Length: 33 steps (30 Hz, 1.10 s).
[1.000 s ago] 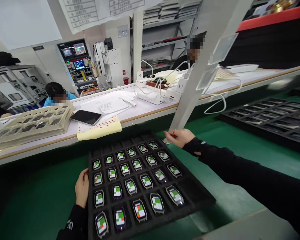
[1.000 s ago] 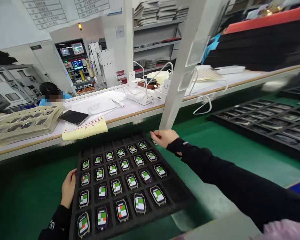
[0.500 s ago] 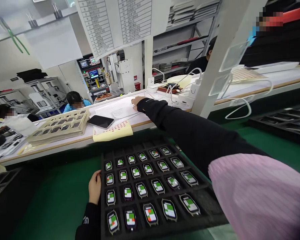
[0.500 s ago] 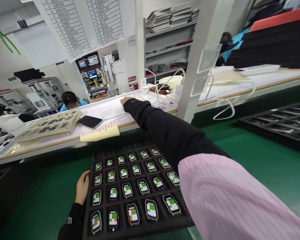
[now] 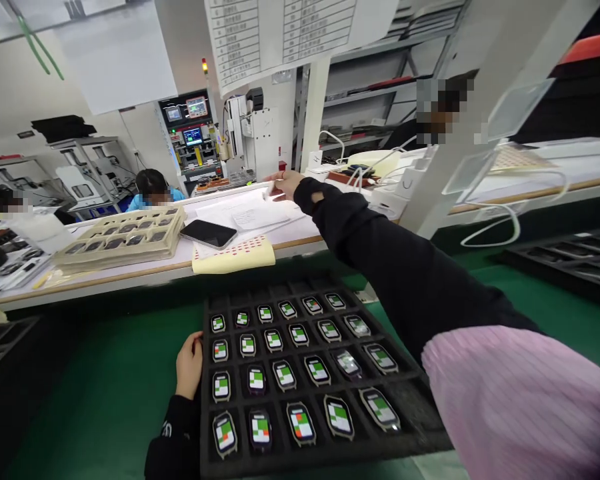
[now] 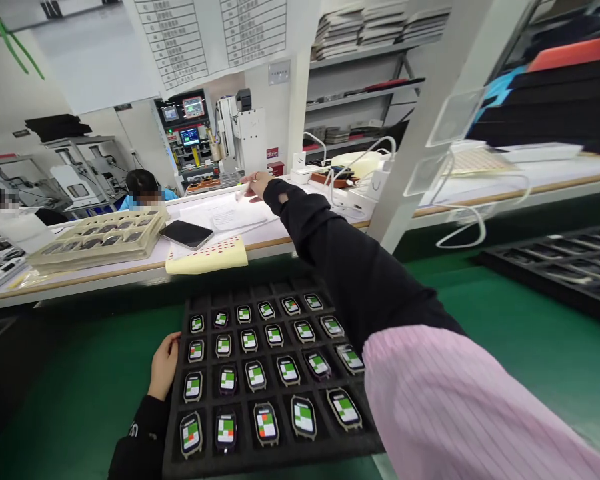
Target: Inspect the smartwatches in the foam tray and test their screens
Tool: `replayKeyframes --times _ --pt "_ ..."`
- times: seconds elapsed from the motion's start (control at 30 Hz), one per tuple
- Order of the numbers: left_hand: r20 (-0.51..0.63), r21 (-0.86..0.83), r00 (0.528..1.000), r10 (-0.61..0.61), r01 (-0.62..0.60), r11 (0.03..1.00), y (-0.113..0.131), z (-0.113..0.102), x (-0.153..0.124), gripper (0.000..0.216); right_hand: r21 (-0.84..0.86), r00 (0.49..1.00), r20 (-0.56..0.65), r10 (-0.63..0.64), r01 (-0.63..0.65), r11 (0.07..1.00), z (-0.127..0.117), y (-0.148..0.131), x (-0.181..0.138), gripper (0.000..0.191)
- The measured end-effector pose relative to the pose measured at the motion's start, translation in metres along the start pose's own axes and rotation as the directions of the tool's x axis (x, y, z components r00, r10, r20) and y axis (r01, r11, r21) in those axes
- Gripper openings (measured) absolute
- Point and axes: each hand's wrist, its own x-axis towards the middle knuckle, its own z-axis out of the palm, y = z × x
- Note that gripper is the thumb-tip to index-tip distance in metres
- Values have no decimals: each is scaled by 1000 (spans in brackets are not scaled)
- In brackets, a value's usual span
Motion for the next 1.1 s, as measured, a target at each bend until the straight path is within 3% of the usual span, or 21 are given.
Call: replayKeyframes --times 0.13,0.3,0.4,0.47,0.67,0.87,1.1 --pt "4 -3 1000 -6 6 1000 -1 0 -1 39 252 1000 1 -12 11 968 22 -18 -3 25" --pt "5 -3 1000 -9 9 1000 -1 0 -2 40 373 996 53 72 -87 924 52 -23 -4 65" --pt "8 0 1000 -8 8 1000 0 -1 -3 41 385 990 117 80 -120 915 62 -17 -4 75" --pt "12 2 1000 -13 13 1000 2 -1 -3 42 352 988 128 84 -124 928 65 -10 -3 70" --pt "28 -5 999 -41 41 999 5 -2 -2 43 86 996 -25 87 -84 993 69 6 -2 22" --pt "38 -11 997 -61 62 998 5 -2 -2 44 -126 996 -92 22 -33 991 68 9 0 19" --pt "51 -1 996 -73 73 997 5 -3 -4 45 -232 995 -97 -40 17 973 71 9 0 24"
